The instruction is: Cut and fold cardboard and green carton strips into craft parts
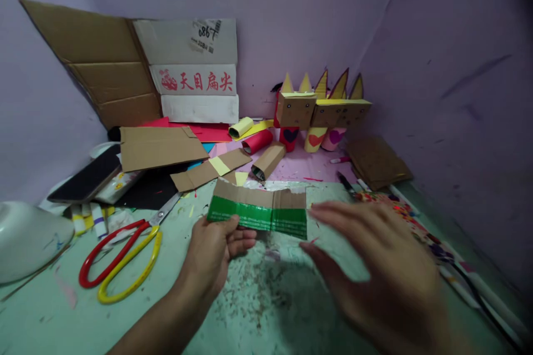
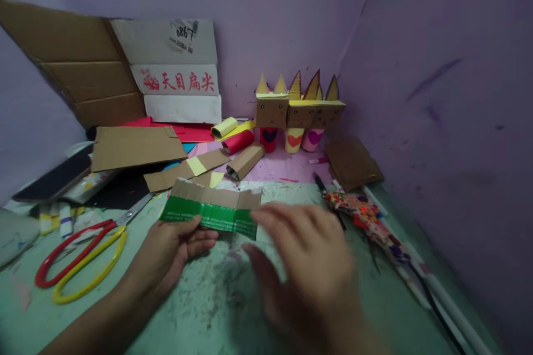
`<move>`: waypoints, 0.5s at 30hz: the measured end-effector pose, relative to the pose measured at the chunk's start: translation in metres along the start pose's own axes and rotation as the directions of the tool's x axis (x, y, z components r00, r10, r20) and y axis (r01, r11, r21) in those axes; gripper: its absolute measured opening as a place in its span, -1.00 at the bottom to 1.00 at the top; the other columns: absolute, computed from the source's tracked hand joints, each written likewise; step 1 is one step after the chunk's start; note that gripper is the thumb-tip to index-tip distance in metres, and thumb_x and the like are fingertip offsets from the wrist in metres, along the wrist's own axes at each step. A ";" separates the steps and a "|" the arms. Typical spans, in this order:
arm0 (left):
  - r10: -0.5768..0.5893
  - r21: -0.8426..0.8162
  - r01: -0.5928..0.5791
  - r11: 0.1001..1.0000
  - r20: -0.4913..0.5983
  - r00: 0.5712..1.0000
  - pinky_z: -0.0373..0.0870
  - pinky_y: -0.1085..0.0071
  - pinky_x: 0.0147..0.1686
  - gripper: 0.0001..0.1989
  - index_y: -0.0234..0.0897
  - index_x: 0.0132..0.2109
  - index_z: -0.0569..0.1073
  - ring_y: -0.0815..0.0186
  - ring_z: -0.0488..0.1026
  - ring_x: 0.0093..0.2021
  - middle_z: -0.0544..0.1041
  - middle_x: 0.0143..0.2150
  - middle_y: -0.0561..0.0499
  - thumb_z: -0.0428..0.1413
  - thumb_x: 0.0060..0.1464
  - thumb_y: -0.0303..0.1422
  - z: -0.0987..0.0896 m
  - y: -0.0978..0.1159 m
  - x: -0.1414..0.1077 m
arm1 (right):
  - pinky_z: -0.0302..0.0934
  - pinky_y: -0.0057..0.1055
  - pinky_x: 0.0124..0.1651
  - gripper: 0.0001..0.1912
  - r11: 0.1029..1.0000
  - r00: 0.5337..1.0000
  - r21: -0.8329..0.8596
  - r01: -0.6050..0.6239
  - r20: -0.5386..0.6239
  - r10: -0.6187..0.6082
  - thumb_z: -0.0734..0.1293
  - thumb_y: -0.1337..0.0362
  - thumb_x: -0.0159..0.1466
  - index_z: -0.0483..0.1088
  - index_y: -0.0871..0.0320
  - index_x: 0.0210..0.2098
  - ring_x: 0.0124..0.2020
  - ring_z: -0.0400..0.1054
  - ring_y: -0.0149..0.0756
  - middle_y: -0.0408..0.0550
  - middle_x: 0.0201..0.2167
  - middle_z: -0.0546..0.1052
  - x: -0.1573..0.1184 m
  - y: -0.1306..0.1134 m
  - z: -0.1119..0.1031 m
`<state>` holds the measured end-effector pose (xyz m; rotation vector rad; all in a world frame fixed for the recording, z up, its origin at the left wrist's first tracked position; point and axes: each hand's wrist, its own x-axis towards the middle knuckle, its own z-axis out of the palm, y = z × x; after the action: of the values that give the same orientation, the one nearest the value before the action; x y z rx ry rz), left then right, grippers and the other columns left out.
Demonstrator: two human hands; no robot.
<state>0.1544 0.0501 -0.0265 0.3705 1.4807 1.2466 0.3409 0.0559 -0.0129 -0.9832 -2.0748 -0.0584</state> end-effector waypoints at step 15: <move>0.474 0.516 -0.482 0.708 0.158 0.866 0.20 0.52 -0.56 -0.62 -0.23 -0.11 0.39 0.38 0.30 -0.47 0.41 -0.34 0.03 0.13 -0.19 -0.40 -0.046 0.012 0.003 | 0.27 -0.23 -0.07 -0.85 0.960 0.776 0.213 0.182 0.568 -0.273 0.27 0.44 0.27 0.46 0.17 -0.23 -0.15 0.35 -0.22 -0.03 -0.22 0.55 -0.006 0.018 0.041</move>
<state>0.1093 0.0350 -0.0255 1.2151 1.7814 1.1817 0.3281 0.0793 -0.0494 -0.7006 -2.7263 0.3168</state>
